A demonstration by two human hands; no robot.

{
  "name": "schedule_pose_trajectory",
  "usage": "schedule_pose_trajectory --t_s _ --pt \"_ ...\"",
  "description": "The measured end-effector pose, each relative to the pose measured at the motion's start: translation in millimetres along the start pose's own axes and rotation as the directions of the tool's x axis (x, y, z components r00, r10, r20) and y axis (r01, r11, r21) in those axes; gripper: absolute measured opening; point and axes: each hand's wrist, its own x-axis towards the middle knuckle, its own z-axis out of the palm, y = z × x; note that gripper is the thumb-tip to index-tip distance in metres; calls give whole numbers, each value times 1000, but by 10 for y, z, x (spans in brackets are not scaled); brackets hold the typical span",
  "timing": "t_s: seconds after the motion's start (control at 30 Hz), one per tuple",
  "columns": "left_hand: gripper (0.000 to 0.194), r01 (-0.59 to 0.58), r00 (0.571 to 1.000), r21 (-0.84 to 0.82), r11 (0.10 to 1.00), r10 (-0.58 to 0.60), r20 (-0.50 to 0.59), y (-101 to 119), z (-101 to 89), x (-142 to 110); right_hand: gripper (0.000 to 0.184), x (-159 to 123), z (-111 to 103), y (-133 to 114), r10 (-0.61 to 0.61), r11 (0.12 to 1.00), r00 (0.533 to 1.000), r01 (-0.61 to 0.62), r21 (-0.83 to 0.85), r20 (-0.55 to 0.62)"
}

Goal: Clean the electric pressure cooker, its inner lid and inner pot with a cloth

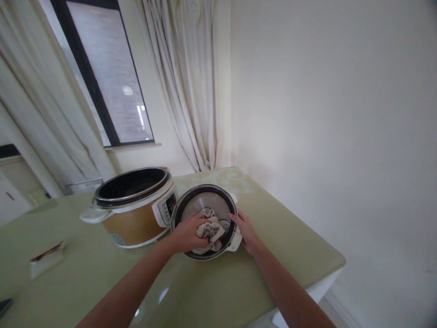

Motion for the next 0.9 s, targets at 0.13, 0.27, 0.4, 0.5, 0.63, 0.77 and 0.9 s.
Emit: schedule_pose_trajectory --t_s 0.13,0.27,0.4,0.5,0.63,0.77,0.9 --pt "52 110 993 94 989 -114 37 -116 -166 -57 49 -49 -3 -11 -24 999 1000 25 -28 16" --pt "51 304 941 183 935 -265 -210 -157 -197 104 48 -91 24 -45 -26 999 1000 26 -37 17" --pt "45 458 813 96 884 -372 -448 -93 -57 316 50 -115 58 -65 -27 999 1000 27 -32 15" --pt "45 471 776 63 880 -380 -503 83 46 490 50 -117 63 -63 -34 999 999 35 -22 24" --pt "43 380 816 -17 925 -344 -464 339 89 723 49 -84 40 -22 -44 999 999 44 0 25" --pt "31 271 885 -239 933 -339 -320 388 135 836 47 -24 7 44 -66 998 998 66 8 -11" --pt "26 198 949 -457 867 -287 -133 298 189 734 45 0 -3 61 -52 999 996 53 12 -73"
